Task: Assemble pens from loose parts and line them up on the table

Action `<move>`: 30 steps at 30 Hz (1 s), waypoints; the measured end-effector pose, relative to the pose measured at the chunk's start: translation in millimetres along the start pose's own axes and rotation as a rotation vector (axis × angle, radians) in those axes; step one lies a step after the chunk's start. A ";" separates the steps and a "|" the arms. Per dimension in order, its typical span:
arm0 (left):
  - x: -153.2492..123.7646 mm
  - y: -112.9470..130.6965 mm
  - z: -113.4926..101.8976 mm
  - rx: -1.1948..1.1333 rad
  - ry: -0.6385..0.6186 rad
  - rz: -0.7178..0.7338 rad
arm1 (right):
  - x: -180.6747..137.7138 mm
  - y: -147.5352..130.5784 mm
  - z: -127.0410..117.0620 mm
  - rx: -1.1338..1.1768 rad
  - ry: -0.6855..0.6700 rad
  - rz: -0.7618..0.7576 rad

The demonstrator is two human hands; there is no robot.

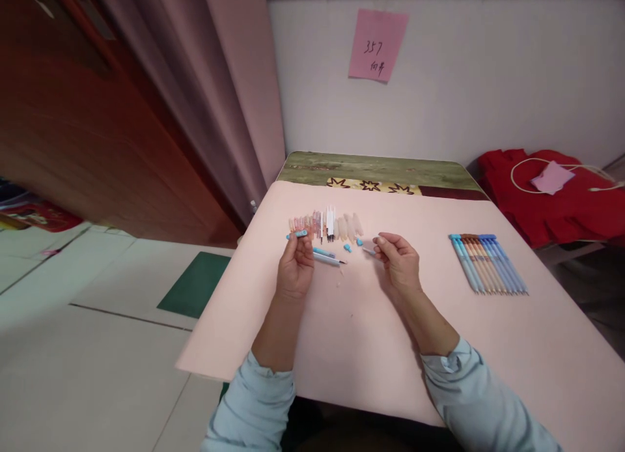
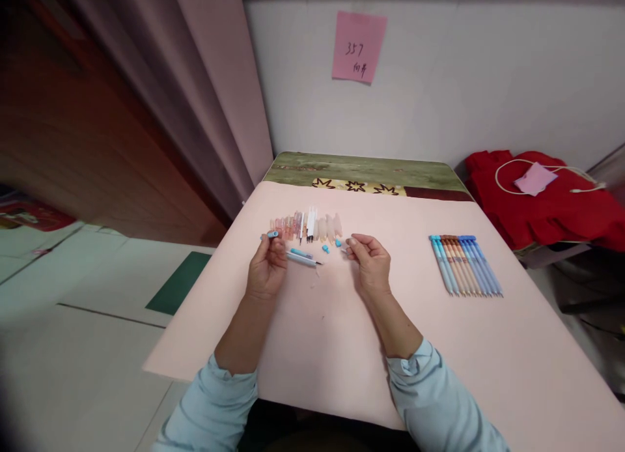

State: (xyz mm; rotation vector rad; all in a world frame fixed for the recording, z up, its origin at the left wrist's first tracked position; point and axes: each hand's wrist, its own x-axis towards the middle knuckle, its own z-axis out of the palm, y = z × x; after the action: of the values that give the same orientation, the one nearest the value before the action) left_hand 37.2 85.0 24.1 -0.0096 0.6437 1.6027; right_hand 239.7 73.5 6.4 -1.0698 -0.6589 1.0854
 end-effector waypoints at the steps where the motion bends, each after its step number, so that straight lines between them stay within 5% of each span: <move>1: -0.1 -2.7 -1.0 0.011 -0.009 -0.013 | -1.9 0.8 1.3 0.002 -0.021 0.010; 10: -7.8 -33.8 -12.9 0.310 -0.271 -0.210 | -23.5 3.2 12.4 -0.154 -0.263 -0.069; 30: -16.1 -35.2 -7.8 0.494 -0.385 -0.176 | -24.4 0.7 13.9 -0.174 -0.266 -0.033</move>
State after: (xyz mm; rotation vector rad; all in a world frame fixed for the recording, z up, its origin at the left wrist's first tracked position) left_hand 69.2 67.0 9.6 0.5778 0.6959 1.1975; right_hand 218.7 55.9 12.5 -1.0674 -0.9951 1.1682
